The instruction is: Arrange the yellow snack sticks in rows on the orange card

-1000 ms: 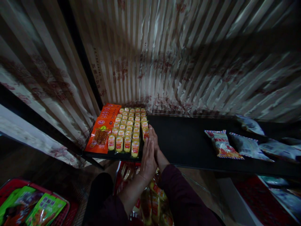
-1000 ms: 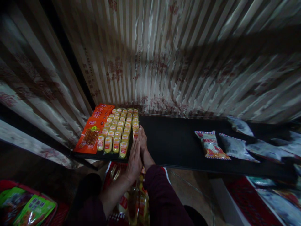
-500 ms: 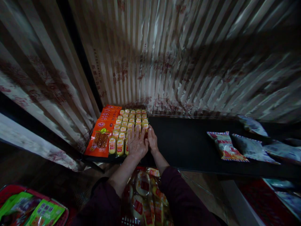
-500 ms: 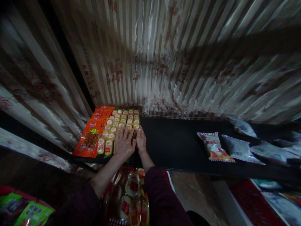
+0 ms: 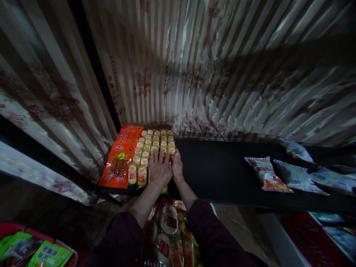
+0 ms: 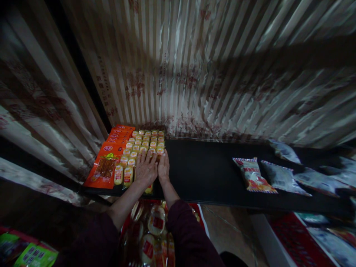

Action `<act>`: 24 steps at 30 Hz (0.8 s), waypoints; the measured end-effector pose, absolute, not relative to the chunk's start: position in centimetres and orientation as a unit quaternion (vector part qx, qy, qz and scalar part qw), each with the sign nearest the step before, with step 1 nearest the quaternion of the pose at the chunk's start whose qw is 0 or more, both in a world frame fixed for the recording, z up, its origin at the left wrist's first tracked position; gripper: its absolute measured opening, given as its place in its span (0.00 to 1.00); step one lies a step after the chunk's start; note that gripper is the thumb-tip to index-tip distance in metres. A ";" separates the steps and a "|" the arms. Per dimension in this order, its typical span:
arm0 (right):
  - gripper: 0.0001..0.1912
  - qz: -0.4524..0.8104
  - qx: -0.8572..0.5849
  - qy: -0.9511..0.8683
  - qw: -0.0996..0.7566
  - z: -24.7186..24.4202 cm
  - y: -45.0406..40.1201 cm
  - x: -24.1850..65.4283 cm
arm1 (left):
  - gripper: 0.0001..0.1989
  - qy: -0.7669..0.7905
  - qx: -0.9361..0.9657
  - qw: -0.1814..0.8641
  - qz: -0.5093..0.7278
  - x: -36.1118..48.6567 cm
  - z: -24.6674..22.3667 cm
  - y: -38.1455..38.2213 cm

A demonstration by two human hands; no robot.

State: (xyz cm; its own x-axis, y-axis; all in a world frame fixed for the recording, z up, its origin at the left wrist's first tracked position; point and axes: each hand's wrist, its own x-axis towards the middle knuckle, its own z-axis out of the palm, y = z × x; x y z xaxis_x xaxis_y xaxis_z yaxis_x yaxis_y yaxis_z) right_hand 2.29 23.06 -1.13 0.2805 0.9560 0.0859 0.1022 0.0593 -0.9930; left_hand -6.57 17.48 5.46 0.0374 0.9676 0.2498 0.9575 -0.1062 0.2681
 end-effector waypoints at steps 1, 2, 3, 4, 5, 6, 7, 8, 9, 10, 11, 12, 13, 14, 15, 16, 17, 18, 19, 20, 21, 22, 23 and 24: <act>0.44 0.378 -0.572 -0.466 0.559 -1.0 23.0 2.3 | 0.26 0.667 0.721 0.013 0.188 -6.6 5.5 17.5; 0.44 0.376 -0.574 -0.469 0.556 -0.9 22.9 2.4 | 0.26 0.666 0.721 0.014 0.189 -6.6 5.5 17.5; 0.43 0.374 -0.575 -0.472 0.554 -0.8 22.8 2.5 | 0.26 0.666 0.722 0.015 0.189 -6.5 5.5 17.4; 0.43 0.372 -0.575 -0.475 0.552 -0.7 22.7 2.6 | 0.26 0.665 0.722 0.016 0.189 -6.5 5.6 17.4; 0.42 0.370 -0.574 -0.479 0.551 -0.6 22.6 2.8 | 0.26 0.665 0.722 0.018 0.189 -6.5 5.6 17.3; 0.41 0.370 -0.574 -0.481 0.550 -0.5 22.6 3.0 | 0.26 0.666 0.722 0.019 0.189 -6.5 5.7 17.3; 0.40 0.369 -0.574 -0.482 0.550 -0.5 22.7 3.2 | 0.26 0.666 0.721 0.018 0.190 -6.4 5.8 17.3; 0.40 0.369 -0.574 -0.483 0.549 -0.5 22.9 3.5 | 0.26 0.666 0.721 0.016 0.192 -6.5 6.0 17.3; 0.40 0.370 -0.574 -0.483 0.548 -0.5 23.2 3.7 | 0.26 0.665 0.721 0.014 0.192 -6.5 6.1 17.4; 0.40 0.372 -0.575 -0.481 0.548 -0.6 23.6 4.0 | 0.26 0.666 0.721 0.015 0.190 -6.6 6.3 17.6; 0.40 0.376 -0.572 -0.479 0.549 -0.7 24.1 4.3 | 0.27 0.667 0.722 0.018 0.183 -6.7 6.6 17.9; 0.41 0.381 -0.569 -0.475 0.552 -0.9 24.6 4.5 | 0.27 0.669 0.722 0.025 0.174 -6.9 6.8 18.2; 0.41 0.390 -0.564 -0.473 0.554 -1.0 25.1 4.6 | 0.27 0.672 0.722 0.035 0.162 -7.0 7.0 18.7; 0.41 0.397 -0.559 -0.471 0.555 -1.1 25.6 4.8 | 0.28 0.674 0.722 0.047 0.149 -7.1 7.2 19.2; 0.41 0.403 -0.555 -0.469 0.556 -1.3 26.1 4.8 | 0.28 0.676 0.722 0.057 0.136 -7.2 7.5 19.7; 0.40 0.409 -0.552 -0.468 0.556 -1.4 26.5 4.8 | 0.28 0.676 0.723 0.067 0.124 -7.3 7.7 20.2; 0.40 0.414 -0.549 -0.467 0.556 -1.5 26.8 4.7 | 0.28 0.677 0.723 0.075 0.113 -7.3 7.8 20.6; 0.40 0.420 -0.547 -0.465 0.555 -1.6 27.1 4.6 | 0.28 0.677 0.724 0.082 0.103 -7.3 8.0 21.1; 0.40 0.426 -0.545 -0.463 0.554 -1.7 27.3 4.5 | 0.29 0.677 0.724 0.087 0.094 -7.3 8.1 21.4; 0.40 0.431 -0.543 -0.462 0.553 -1.8 27.4 4.4 | 0.29 0.677 0.725 0.089 0.088 -7.3 8.1 21.7; 0.40 0.434 -0.543 -0.461 0.551 -1.9 27.5 4.3 | 0.28 0.678 0.725 0.091 0.083 -7.3 8.1 21.9; 0.41 0.435 -0.544 -0.462 0.550 -1.9 27.6 4.2 | 0.29 0.678 0.725 0.090 0.080 -7.3 8.1 22.0; 0.41 0.432 -0.546 -0.464 0.548 -2.0 27.6 4.1 | 0.29 0.678 0.725 0.089 0.079 -7.3 8.1 22.1; 0.40 0.429 -0.548 -0.466 0.547 -2.1 27.7 4.0 | 0.29 0.679 0.724 0.088 0.079 -7.3 8.0 22.1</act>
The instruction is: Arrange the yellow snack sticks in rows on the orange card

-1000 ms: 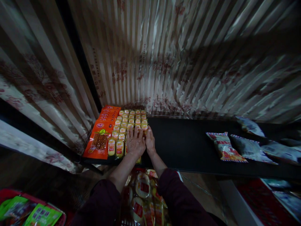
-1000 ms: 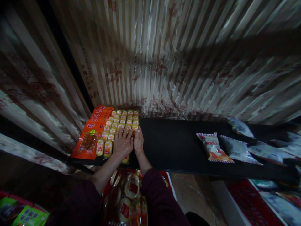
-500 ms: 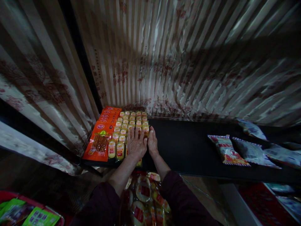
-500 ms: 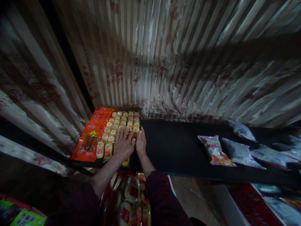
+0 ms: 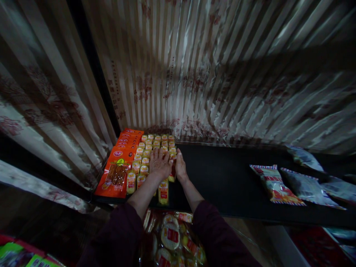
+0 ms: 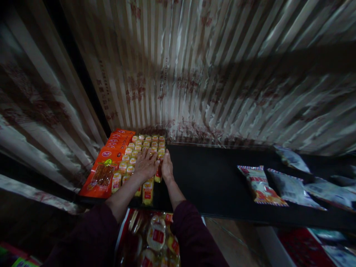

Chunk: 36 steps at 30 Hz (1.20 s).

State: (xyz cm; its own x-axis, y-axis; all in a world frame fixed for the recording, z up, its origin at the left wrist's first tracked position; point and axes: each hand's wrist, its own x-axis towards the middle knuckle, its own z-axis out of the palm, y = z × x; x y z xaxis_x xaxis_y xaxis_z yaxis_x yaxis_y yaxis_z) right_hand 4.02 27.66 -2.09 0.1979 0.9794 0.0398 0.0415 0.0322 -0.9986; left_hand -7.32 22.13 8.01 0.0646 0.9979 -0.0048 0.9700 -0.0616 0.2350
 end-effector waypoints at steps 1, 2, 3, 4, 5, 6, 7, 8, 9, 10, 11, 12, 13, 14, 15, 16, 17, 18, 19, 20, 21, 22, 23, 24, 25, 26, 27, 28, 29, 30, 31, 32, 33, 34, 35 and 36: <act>0.40 0.426 -0.549 -0.468 0.546 -2.1 27.6 4.0 | 0.29 0.680 0.724 0.087 0.080 -7.3 7.9 22.1; 0.40 0.423 -0.550 -0.470 0.545 -2.2 27.6 4.0 | 0.29 0.680 0.724 0.085 0.080 -7.3 7.9 22.1; 0.39 0.423 -0.549 -0.472 0.545 -2.2 27.6 4.0 | 0.29 0.680 0.724 0.084 0.082 -7.3 7.8 22.0; 0.39 0.424 -0.547 -0.472 0.545 -2.2 27.5 4.0 | 0.29 0.679 0.724 0.085 0.084 -7.3 7.8 22.0; 0.39 0.426 -0.545 -0.471 0.547 -2.2 27.5 4.1 | 0.29 0.679 0.724 0.086 0.086 -7.4 7.9 22.1; 0.39 0.426 -0.542 -0.470 0.551 -2.2 27.5 4.3 | 0.29 0.680 0.723 0.087 0.090 -7.5 8.0 22.1; 0.39 0.425 -0.540 -0.467 0.556 -2.2 27.6 4.5 | 0.29 0.681 0.721 0.088 0.095 -7.7 8.1 22.3; 0.39 0.423 -0.538 -0.464 0.562 -2.2 27.7 4.7 | 0.29 0.682 0.719 0.088 0.101 -7.9 8.3 22.5; 0.39 0.422 -0.537 -0.459 0.568 -2.2 28.0 4.9 | 0.29 0.684 0.716 0.088 0.106 -8.2 8.5 22.8; 0.40 0.422 -0.536 -0.453 0.574 -2.1 28.3 5.1 | 0.29 0.687 0.713 0.088 0.110 -8.6 8.8 23.2; 0.40 0.426 -0.533 -0.447 0.578 -2.1 28.7 5.3 | 0.30 0.690 0.710 0.090 0.110 -9.0 9.0 23.7; 0.40 0.431 -0.530 -0.441 0.582 -2.0 29.2 5.5 | 0.30 0.695 0.705 0.094 0.107 -9.4 9.1 24.2; 0.41 0.438 -0.525 -0.436 0.585 -1.9 29.7 5.7 | 0.30 0.700 0.700 0.098 0.101 -9.9 9.3 24.8; 0.41 0.445 -0.521 -0.431 0.587 -1.8 30.3 5.8 | 0.30 0.704 0.697 0.101 0.096 -10.2 9.4 25.3; 0.42 0.451 -0.516 -0.429 0.588 -1.7 31.0 5.8 | 0.30 0.706 0.695 0.105 0.091 -10.6 9.5 25.9; 0.42 0.457 -0.512 -0.430 0.587 -1.7 31.6 5.8 | 0.30 0.706 0.695 0.107 0.087 -10.8 9.5 26.4; 0.42 0.463 -0.507 -0.431 0.585 -1.6 32.2 5.8 | 0.30 0.704 0.697 0.107 0.085 -11.0 9.5 26.9; 0.42 0.468 -0.503 -0.433 0.583 -1.5 32.8 5.8 | 0.30 0.701 0.700 0.107 0.084 -11.1 9.5 27.3; 0.42 0.474 -0.499 -0.433 0.582 -1.4 33.3 5.7 | 0.30 0.698 0.704 0.105 0.083 -11.1 9.4 27.7; 0.41 0.479 -0.496 -0.431 0.582 -1.3 33.8 5.6 | 0.30 0.695 0.707 0.103 0.082 -11.1 9.3 28.0; 0.41 0.485 -0.494 -0.427 0.582 -1.2 34.1 5.5 | 0.30 0.692 0.710 0.103 0.080 -11.1 9.2 28.3; 0.41 0.490 -0.491 -0.423 0.583 -1.1 34.4 5.4 | 0.30 0.689 0.713 0.103 0.077 -11.1 9.0 28.5; 0.40 0.496 -0.488 -0.420 0.583 -1.1 34.6 5.4 | 0.29 0.687 0.715 0.104 0.075 -11.1 8.9 28.7; 0.39 0.503 -0.483 -0.419 0.582 -1.1 34.8 5.3 | 0.29 0.685 0.717 0.104 0.073 -11.1 8.7 28.9; 0.39 0.509 -0.479 -0.419 0.580 -1.0 34.9 5.2 | 0.29 0.683 0.719 0.103 0.071 -11.2 8.5 29.0; 0.38 0.515 -0.476 -0.418 0.578 -1.1 34.9 5.2 | 0.30 0.682 0.721 0.101 0.071 -11.2 8.4 29.2; 0.38 0.519 -0.474 -0.418 0.575 -1.1 35.0 5.1 | 0.29 0.682 0.721 0.099 0.071 -11.3 8.3 29.3; 0.38 0.523 -0.473 -0.417 0.573 -1.1 35.0 5.0 | 0.29 0.681 0.722 0.097 0.072 -11.3 8.1 29.3; 0.38 0.526 -0.473 -0.415 0.571 -1.2 35.0 4.9 | 0.29 0.681 0.723 0.095 0.072 -11.4 8.0 29.4; 0.38 0.529 -0.473 -0.414 0.570 -1.2 35.0 4.8 | 0.29 0.680 0.724 0.093 0.073 -11.5 7.9 29.5; 0.38 0.532 -0.471 -0.414 0.568 -1.2 34.9 4.7 | 0.29 0.679 0.725 0.090 0.074 -11.5 7.8 29.5; 0.38 0.536 -0.469 -0.417 0.566 -1.2 34.9 4.5 | 0.29 0.678 0.726 0.086 0.076 -11.6 7.8 29.5; 0.38 0.538 -0.467 -0.418 0.564 -1.1 34.8 4.4 | 0.29 0.677 0.727 0.083 0.078 -11.6 7.7 29.6; 0.38 0.539 -0.465 -0.419 0.563 -1.0 34.7 4.2 | 0.29 0.677 0.727 0.081 0.078 -11.7 7.7 29.6; 0.38 0.538 -0.465 -0.420 0.564 -0.9 34.6 4.0 | 0.29 0.678 0.727 0.081 0.078 -11.7 7.6 29.6; 0.38 0.536 -0.465 -0.419 0.567 -0.8 34.5 3.9 | 0.29 0.679 0.726 0.082 0.076 -11.7 7.6 29.5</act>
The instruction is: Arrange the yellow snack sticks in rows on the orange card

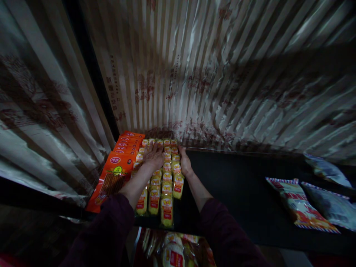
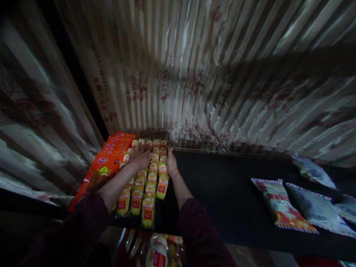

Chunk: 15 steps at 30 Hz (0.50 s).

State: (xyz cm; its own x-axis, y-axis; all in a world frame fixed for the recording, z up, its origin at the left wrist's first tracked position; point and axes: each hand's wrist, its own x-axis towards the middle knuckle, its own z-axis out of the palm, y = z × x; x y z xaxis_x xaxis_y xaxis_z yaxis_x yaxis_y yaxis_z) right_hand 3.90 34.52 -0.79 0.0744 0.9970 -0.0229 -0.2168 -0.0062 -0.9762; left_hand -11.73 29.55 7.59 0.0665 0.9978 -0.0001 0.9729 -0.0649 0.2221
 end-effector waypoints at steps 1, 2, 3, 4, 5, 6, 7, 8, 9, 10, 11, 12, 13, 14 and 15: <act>0.37 0.533 -0.465 -0.418 0.570 -0.6 34.4 3.8 | 0.29 0.680 0.724 0.084 0.074 -11.7 7.6 29.5; 0.37 0.532 -0.465 -0.415 0.572 -0.5 34.3 3.7 | 0.29 0.681 0.724 0.087 0.073 -11.7 7.6 29.5; 0.37 0.532 -0.466 -0.411 0.575 -0.4 34.2 3.6 | 0.29 0.681 0.723 0.090 0.071 -11.7 7.6 29.5; 0.36 0.534 -0.465 -0.408 0.576 -0.2 34.1 3.5 | 0.29 0.681 0.723 0.092 0.070 -11.7 7.6 29.5; 0.37 0.537 -0.463 -0.403 0.578 -0.2 34.1 3.5 | 0.29 0.682 0.722 0.094 0.069 -11.7 7.6 29.5; 0.37 0.542 -0.458 -0.400 0.580 -0.1 34.0 3.5 | 0.29 0.683 0.720 0.097 0.069 -11.7 7.7 29.5; 0.37 0.546 -0.452 -0.399 0.582 -0.1 34.1 3.5 | 0.29 0.684 0.719 0.100 0.071 -11.7 7.7 29.5; 0.38 0.548 -0.446 -0.401 0.583 -0.1 34.1 3.6 | 0.29 0.686 0.717 0.103 0.073 -11.7 7.8 29.5; 0.38 0.547 -0.443 -0.405 0.584 -0.2 34.1 3.7 | 0.29 0.687 0.715 0.104 0.077 -11.7 7.9 29.5; 0.38 0.541 -0.445 -0.410 0.584 -0.2 34.2 3.8 | 0.30 0.686 0.715 0.101 0.082 -11.8 8.1 29.4; 0.38 0.529 -0.455 -0.409 0.588 -0.3 34.2 4.1 | 0.30 0.685 0.717 0.095 0.086 -11.8 8.3 29.2; 0.38 0.517 -0.467 -0.401 0.595 -0.3 34.1 4.3 | 0.30 0.683 0.719 0.088 0.089 -11.9 8.6 28.9; 0.38 0.507 -0.475 -0.391 0.603 -0.4 33.9 4.6 | 0.30 0.681 0.723 0.080 0.091 -11.9 8.8 28.6; 0.38 0.501 -0.480 -0.380 0.612 -0.4 33.6 4.9 | 0.30 0.677 0.726 0.072 0.094 -11.9 9.0 28.1; 0.38 0.498 -0.480 -0.369 0.621 -0.3 33.1 5.2 | 0.30 0.673 0.730 0.064 0.098 -11.8 9.2 27.5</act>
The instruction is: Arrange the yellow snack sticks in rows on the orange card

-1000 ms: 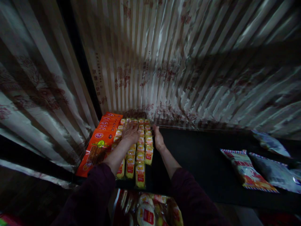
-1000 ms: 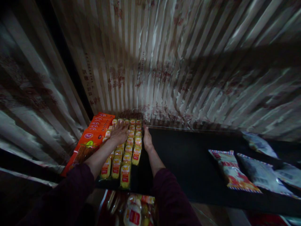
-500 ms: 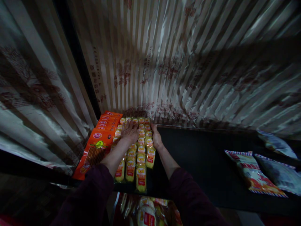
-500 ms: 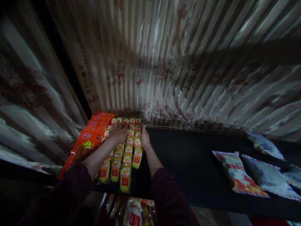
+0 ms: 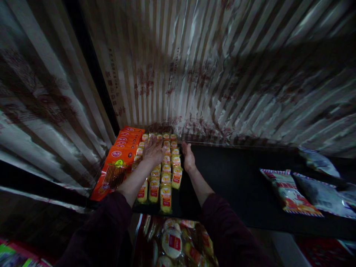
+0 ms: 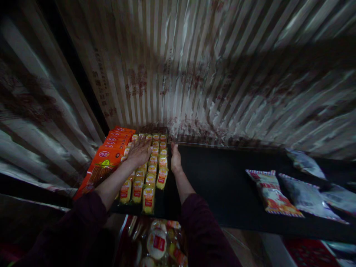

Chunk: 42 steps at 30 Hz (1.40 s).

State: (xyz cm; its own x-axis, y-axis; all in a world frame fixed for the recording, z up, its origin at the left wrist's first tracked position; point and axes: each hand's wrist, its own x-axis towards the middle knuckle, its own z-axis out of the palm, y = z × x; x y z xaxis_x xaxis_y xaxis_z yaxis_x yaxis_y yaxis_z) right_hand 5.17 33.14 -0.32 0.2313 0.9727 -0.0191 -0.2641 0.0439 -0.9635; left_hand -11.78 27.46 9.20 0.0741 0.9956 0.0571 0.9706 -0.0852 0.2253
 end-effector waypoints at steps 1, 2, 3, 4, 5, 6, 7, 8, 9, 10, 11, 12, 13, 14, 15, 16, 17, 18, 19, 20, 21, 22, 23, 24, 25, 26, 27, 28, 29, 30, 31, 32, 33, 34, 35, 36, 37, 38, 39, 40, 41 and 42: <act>0.38 0.497 -0.476 -0.362 0.629 -0.2 32.6 5.4 | 0.30 0.669 0.734 0.055 0.105 -11.6 9.3 26.7; 0.38 0.494 -0.471 -0.356 0.638 -0.1 31.8 5.7 | 0.30 0.666 0.736 0.041 0.115 -11.4 9.4 25.9; 0.38 0.490 -0.467 -0.352 0.646 0.0 31.0 5.8 | 0.29 0.663 0.737 0.024 0.128 -11.1 9.3 25.0; 0.38 0.484 -0.463 -0.350 0.655 0.1 30.1 5.9 | 0.29 0.656 0.741 0.005 0.143 -10.8 9.1 23.9; 0.37 0.480 -0.459 -0.353 0.660 0.2 29.1 6.0 | 0.29 0.647 0.746 -0.014 0.155 -10.3 8.9 22.9; 0.36 0.475 -0.455 -0.356 0.664 0.2 28.0 5.9 | 0.29 0.639 0.750 -0.030 0.167 -9.8 8.5 21.8; 0.36 0.473 -0.450 -0.363 0.665 0.2 27.0 5.8 | 0.28 0.626 0.759 -0.040 0.174 -9.3 8.1 20.7; 0.36 0.471 -0.449 -0.367 0.665 0.2 26.0 5.7 | 0.28 0.616 0.765 -0.048 0.179 -8.8 7.7 19.7; 0.36 0.468 -0.449 -0.369 0.665 0.2 25.1 5.6 | 0.27 0.608 0.770 -0.056 0.184 -8.3 7.2 18.7; 0.37 0.467 -0.451 -0.370 0.665 0.1 24.3 5.4 | 0.27 0.593 0.781 -0.061 0.186 -7.9 6.7 17.7; 0.37 0.469 -0.455 -0.373 0.659 0.0 23.6 5.3 | 0.27 0.580 0.790 -0.064 0.186 -7.4 6.3 16.9; 0.37 0.472 -0.461 -0.378 0.649 -0.1 23.1 5.1 | 0.27 0.573 0.796 -0.065 0.184 -7.1 6.0 16.1; 0.38 0.474 -0.467 -0.384 0.640 -0.2 22.8 5.0 | 0.27 0.568 0.800 -0.066 0.179 -6.8 5.7 15.5; 0.39 0.475 -0.473 -0.389 0.632 -0.2 22.6 5.0 | 0.28 0.569 0.801 -0.068 0.174 -6.5 5.5 15.0; 0.40 0.476 -0.481 -0.391 0.624 -0.3 22.6 4.9 | 0.29 0.572 0.800 -0.069 0.166 -6.3 5.3 14.6; 0.42 0.478 -0.488 -0.392 0.616 -0.2 22.7 4.9 | 0.30 0.574 0.801 -0.067 0.156 -6.1 5.2 14.2; 0.43 0.480 -0.495 -0.391 0.609 -0.2 22.8 4.9 | 0.30 0.576 0.801 -0.066 0.146 -6.0 5.2 14.0; 0.44 0.484 -0.502 -0.392 0.600 -0.1 23.0 4.8 | 0.31 0.577 0.803 -0.064 0.135 -5.9 5.2 13.8; 0.44 0.487 -0.506 -0.395 0.592 0.0 23.2 4.8 | 0.31 0.576 0.806 -0.063 0.125 -5.7 5.2 13.6; 0.44 0.489 -0.508 -0.400 0.585 0.1 23.4 4.8 | 0.30 0.573 0.809 -0.063 0.116 -5.7 5.2 13.5; 0.44 0.492 -0.508 -0.407 0.578 0.3 23.5 4.8 | 0.30 0.569 0.813 -0.064 0.108 -5.6 5.2 13.3; 0.44 0.493 -0.507 -0.413 0.574 0.4 23.6 4.7 | 0.29 0.564 0.817 -0.066 0.101 -5.5 5.1 13.1; 0.44 0.495 -0.507 -0.417 0.569 0.5 23.6 4.7 | 0.28 0.559 0.821 -0.068 0.096 -5.5 5.0 12.9; 0.43 0.497 -0.506 -0.419 0.566 0.6 23.6 4.7 | 0.28 0.554 0.825 -0.071 0.091 -5.4 4.9 12.7; 0.43 0.499 -0.506 -0.420 0.564 0.7 23.5 4.7 | 0.27 0.549 0.828 -0.074 0.087 -5.3 4.7 12.6; 0.42 0.501 -0.503 -0.422 0.563 0.8 23.4 4.7 | 0.26 0.544 0.832 -0.077 0.083 -5.2 4.4 12.4; 0.42 0.502 -0.501 -0.424 0.563 0.8 23.3 4.6 | 0.25 0.541 0.834 -0.081 0.077 -5.1 4.2 12.4; 0.41 0.503 -0.498 -0.426 0.563 0.8 23.2 4.6 | 0.24 0.539 0.835 -0.085 0.070 -5.0 4.0 12.3; 0.40 0.503 -0.496 -0.429 0.562 0.9 23.1 4.6 | 0.23 0.537 0.836 -0.088 0.064 -4.9 3.8 12.4; 0.40 0.503 -0.497 -0.432 0.560 0.9 23.0 4.6 | 0.22 0.537 0.837 -0.089 0.059 -4.8 3.7 12.5; 0.39 0.501 -0.499 -0.436 0.557 0.9 23.0 4.6 | 0.22 0.537 0.837 -0.091 0.056 -4.6 3.6 12.6; 0.39 0.499 -0.502 -0.441 0.552 0.9 22.9 4.6 | 0.22 0.538 0.837 -0.092 0.053 -4.5 3.6 12.8; 0.38 0.497 -0.503 -0.447 0.548 1.0 22.9 4.7 | 0.22 0.539 0.836 -0.092 0.051 -4.4 3.6 13.0; 0.37 0.496 -0.502 -0.454 0.544 1.0 22.9 4.7 | 0.23 0.541 0.835 -0.092 0.050 -4.4 3.5 13.2; 0.37 0.495 -0.501 -0.460 0.541 1.0 22.9 4.8 | 0.23 0.544 0.832 -0.092 0.049 -4.3 3.5 13.4; 0.37 0.494 -0.500 -0.465 0.539 0.9 22.9 4.9 | 0.23 0.548 0.830 -0.092 0.050 -4.2 3.5 13.6; 0.37 0.492 -0.499 -0.468 0.538 0.9 22.9 4.9 | 0.23 0.552 0.827 -0.091 0.052 -4.2 3.5 13.8; 0.37 0.488 -0.500 -0.472 0.537 0.8 23.0 5.0 | 0.23 0.556 0.824 -0.089 0.052 -4.1 3.5 13.9; 0.38 0.484 -0.502 -0.475 0.537 0.6 23.1 5.1 | 0.23 0.560 0.822 -0.089 0.050 -4.1 3.5 14.1; 0.38 0.478 -0.504 -0.477 0.538 0.5 23.2 5.1 | 0.23 0.562 0.821 -0.090 0.046 -4.0 3.5 14.1; 0.38 0.469 -0.508 -0.478 0.542 0.3 23.4 5.2 | 0.23 0.564 0.820 -0.093 0.039 -4.0 3.5 14.2; 0.39 0.460 -0.512 -0.477 0.547 0.0 23.7 5.3 | 0.23 0.565 0.818 -0.099 0.032 -4.0 3.5 14.2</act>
State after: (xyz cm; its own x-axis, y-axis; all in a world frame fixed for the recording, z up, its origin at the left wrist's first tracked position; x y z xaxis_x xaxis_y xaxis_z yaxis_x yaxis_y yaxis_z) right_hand 5.29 23.66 0.02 0.1214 0.9913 0.0503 -0.0151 0.0525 -0.9985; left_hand -4.01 14.17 3.47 0.3589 0.9190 0.1632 0.9315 -0.3415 -0.1255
